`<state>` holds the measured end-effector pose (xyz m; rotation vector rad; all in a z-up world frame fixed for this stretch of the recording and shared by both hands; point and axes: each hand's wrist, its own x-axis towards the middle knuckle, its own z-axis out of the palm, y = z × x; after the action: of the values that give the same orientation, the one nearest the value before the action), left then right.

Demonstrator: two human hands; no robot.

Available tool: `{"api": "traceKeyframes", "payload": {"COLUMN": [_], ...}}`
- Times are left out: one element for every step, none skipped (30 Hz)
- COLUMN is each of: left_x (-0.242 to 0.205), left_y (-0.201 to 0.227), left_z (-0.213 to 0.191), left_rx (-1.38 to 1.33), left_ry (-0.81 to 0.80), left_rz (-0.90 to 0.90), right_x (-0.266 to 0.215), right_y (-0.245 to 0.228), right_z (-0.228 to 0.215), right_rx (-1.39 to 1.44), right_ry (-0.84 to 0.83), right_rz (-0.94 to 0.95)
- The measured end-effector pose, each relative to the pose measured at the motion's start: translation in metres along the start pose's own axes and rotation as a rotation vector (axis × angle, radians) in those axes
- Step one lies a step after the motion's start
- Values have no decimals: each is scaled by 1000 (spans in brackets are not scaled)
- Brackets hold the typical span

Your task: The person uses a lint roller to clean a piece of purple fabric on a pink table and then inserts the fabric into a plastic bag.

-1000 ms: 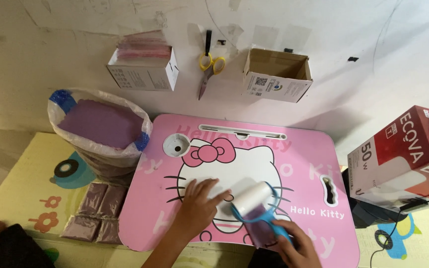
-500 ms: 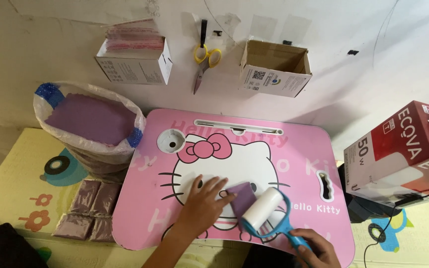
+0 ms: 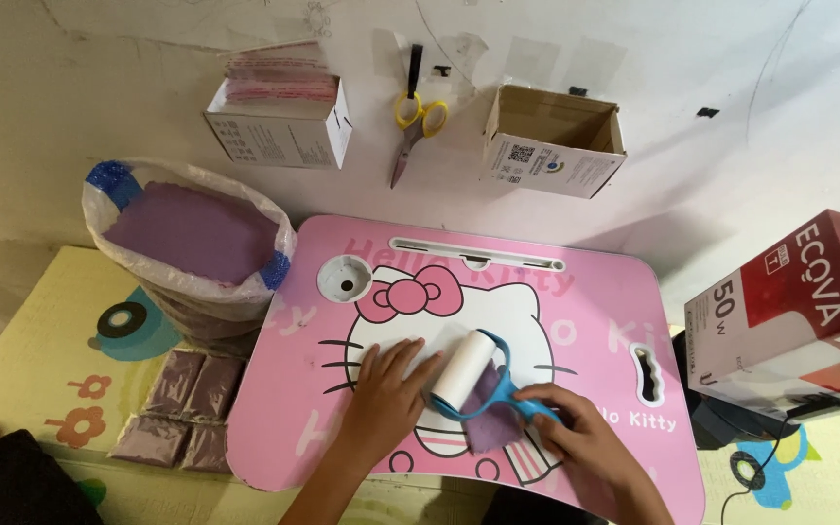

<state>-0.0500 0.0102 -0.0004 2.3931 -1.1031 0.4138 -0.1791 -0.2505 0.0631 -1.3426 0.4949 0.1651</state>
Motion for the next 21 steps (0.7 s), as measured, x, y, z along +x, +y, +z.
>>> {"api": "traceKeyframes", "payload": {"left_x": [-1,-2,-2,-2,-2,-1,0,-1,-1,-2,-2,-2,-2,-1,0,1,0,-1,-4,-4,-5], "left_y": [2,3,4,4,5,5,6,5,3,1,3,4,6,6,7,7,4,1,-2,-3,-4], "left_z": [-2,-2,-3,-4,-5,-6,-7,-2,2,7,4,2,-1,-3,-5,-7,-3,0,5,6,8], "left_rx": [-16,-19,-7,6,3,5,8,4,7,9,10,0,-9,-6,-2,2,3,4,3,4,6], "left_ry": [-9,-11,-27,-43,-43,-38,-33,-33,-74,-115,-113,-78,-42,-40,10,61,62,21,-21,-22,-24], "left_rz": [15,12,58,104,103,109,116,118,100,82,82,87,91,89,80,71,71,25,-23,-24,-25], "right_x": [-8,-9,-9,-9,-11,-14,-17,-18,-19,-19,-15,-11,-6,5,15,26,32,38,44,43,43], "right_y": [-4,6,15,23,28,33,39,39,40,40,37,33,30,30,30,30,26,22,19,18,17], "right_z": [3,-11,-25,-39,-48,-57,-67,-68,-69,-70,-65,-61,-56,-52,-47,-43,-39,-34,-30,-30,-30], "right_rx": [51,49,-19,-87,-88,-91,-92,-93,-46,1,0,-96,-193,-194,-231,-269,-268,-312,-355,-355,-348], "right_ry": [44,45,30,14,17,40,64,68,62,56,55,21,-15,-18,-99,-180,-180,-219,-258,-259,-257], "right_rz": [44,49,22,-4,-3,19,41,41,35,27,26,-19,-64,-66,-154,-243,-245,-267,-286,-285,-288]}}
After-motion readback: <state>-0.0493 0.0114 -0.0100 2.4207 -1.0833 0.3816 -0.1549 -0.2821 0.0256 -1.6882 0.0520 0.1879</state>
